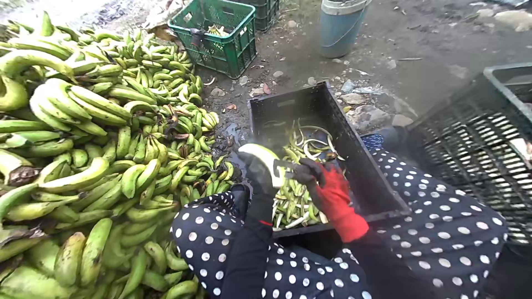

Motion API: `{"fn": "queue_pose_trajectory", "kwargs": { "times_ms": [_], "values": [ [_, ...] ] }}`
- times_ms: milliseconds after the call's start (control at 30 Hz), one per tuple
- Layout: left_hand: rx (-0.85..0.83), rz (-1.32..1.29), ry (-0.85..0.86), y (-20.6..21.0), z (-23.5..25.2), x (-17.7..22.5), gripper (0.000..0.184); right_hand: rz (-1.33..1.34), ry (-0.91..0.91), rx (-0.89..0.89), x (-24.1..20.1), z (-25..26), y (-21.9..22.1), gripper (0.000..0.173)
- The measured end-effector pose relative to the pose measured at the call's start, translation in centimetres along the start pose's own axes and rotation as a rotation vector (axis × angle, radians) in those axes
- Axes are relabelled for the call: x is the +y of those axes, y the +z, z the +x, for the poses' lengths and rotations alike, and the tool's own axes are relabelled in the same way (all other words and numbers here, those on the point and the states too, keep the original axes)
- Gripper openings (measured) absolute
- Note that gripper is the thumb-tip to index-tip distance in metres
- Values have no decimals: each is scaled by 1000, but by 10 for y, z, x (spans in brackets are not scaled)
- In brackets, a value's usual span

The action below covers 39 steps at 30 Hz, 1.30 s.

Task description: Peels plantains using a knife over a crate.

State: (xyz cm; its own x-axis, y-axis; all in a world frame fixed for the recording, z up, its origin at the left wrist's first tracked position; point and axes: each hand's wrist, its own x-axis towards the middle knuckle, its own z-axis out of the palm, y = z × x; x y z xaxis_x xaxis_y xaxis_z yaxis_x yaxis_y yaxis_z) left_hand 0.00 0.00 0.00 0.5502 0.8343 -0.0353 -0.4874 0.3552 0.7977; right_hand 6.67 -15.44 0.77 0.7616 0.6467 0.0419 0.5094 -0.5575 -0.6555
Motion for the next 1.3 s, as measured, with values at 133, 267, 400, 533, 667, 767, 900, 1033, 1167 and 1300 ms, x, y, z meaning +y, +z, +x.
{"fn": "queue_pose_trajectory", "kwargs": {
  "times_ms": [133,267,400,533,667,767,900,1033,1167,1300],
  "values": [
    [-170,181,-43,8,-8,15,42,-44,-33,95,4,10,-17,59],
    [-138,408,-132,16,-14,26,50,-125,-104,163,7,7,-16,55],
    [-560,683,-291,6,-16,23,44,-64,214,-195,-6,38,-37,43],
    [-411,521,-364,14,-15,20,50,22,301,-270,10,53,-36,43],
    [105,287,-241,40,-15,36,60,22,101,-147,12,17,-15,55],
    [255,90,-279,45,-17,42,56,-27,-158,36,17,-7,13,66],
    [204,10,-288,13,-13,13,55,-4,-121,62,9,-3,10,52],
    [115,205,-256,26,-27,23,46,-58,-66,-77,1,14,-9,50],
    [84,158,-336,13,-19,19,68,-110,-156,-73,6,8,-5,58],
    [-7,344,-288,22,-22,29,63,-69,12,-168,-6,13,-13,51]
  ]
}}
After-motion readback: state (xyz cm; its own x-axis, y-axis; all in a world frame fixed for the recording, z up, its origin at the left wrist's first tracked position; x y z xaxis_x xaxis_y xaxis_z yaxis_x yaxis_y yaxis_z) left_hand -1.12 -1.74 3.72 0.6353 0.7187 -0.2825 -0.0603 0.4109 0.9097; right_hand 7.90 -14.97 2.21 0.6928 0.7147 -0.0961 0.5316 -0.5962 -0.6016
